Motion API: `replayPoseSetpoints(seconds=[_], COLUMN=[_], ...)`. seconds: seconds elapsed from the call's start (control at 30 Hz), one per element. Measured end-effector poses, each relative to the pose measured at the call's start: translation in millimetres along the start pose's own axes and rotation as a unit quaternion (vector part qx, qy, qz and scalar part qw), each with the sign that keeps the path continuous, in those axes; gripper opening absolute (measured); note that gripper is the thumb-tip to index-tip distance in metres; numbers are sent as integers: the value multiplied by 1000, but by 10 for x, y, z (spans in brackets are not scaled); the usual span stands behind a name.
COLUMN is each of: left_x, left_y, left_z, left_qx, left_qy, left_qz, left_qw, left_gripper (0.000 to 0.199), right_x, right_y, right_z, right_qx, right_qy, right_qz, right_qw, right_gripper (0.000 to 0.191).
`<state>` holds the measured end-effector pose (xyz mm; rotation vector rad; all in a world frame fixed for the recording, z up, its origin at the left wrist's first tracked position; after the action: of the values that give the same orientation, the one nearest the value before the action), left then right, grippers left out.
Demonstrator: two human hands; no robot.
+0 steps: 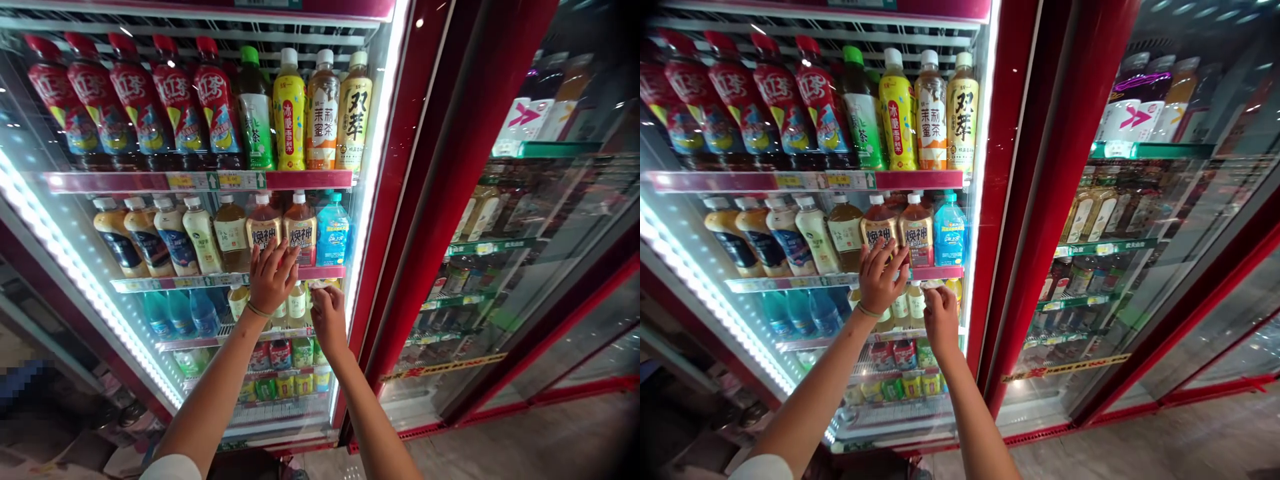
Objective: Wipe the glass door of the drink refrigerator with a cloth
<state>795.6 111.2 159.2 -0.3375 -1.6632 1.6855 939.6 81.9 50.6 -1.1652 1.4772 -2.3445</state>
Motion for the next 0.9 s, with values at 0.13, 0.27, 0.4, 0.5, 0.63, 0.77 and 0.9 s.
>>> replayPoseSetpoints(seconds=[0.13,0.27,0.4,0.5,0.63,0.77,0.9], left_x=[-27,-73,-110,-116,-105,-63,48], left_y=[145,379,497,504,503,505,520], left_z=[24,13,-14,-20,5,48,132], left_qx=[37,41,11,2,2,9,64], left_qy=[-8,-20,-28,-20,-5,22,59], left_qz=[-10,-1,8,8,8,2,-30], left_qw=[999,999,1000,1000,1000,1000,996], left_gripper=[63,63,63,63,63,62,64], right_x=[-411,-669,-681,-642,-423,-27,226], right_y=[250,90,-36,7,18,-59,-79], right_z=[252,757,933,866,643,228,-77], right_qx=[-37,-139,-166,-162,-169,-152,-120], right_qy=[-38,-25,-33,-65,-78,-29,7], right_qz=[-85,-135,-161,-200,-197,-124,-51], right_qw=[995,981,972,964,963,980,991], right_gripper=[37,32,36,38,41,37,40])
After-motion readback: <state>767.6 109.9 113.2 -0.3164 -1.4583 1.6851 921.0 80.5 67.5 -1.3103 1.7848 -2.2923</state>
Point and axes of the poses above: each hand's wrist, its own y-axis away from the middle knuckle, its own z-axis out of the back of the hand, x = y × z, the point moved 9 cm from there along -y, towards the middle knuckle, and after that the axes turned 1 degree about x, right-handed, at the moved point
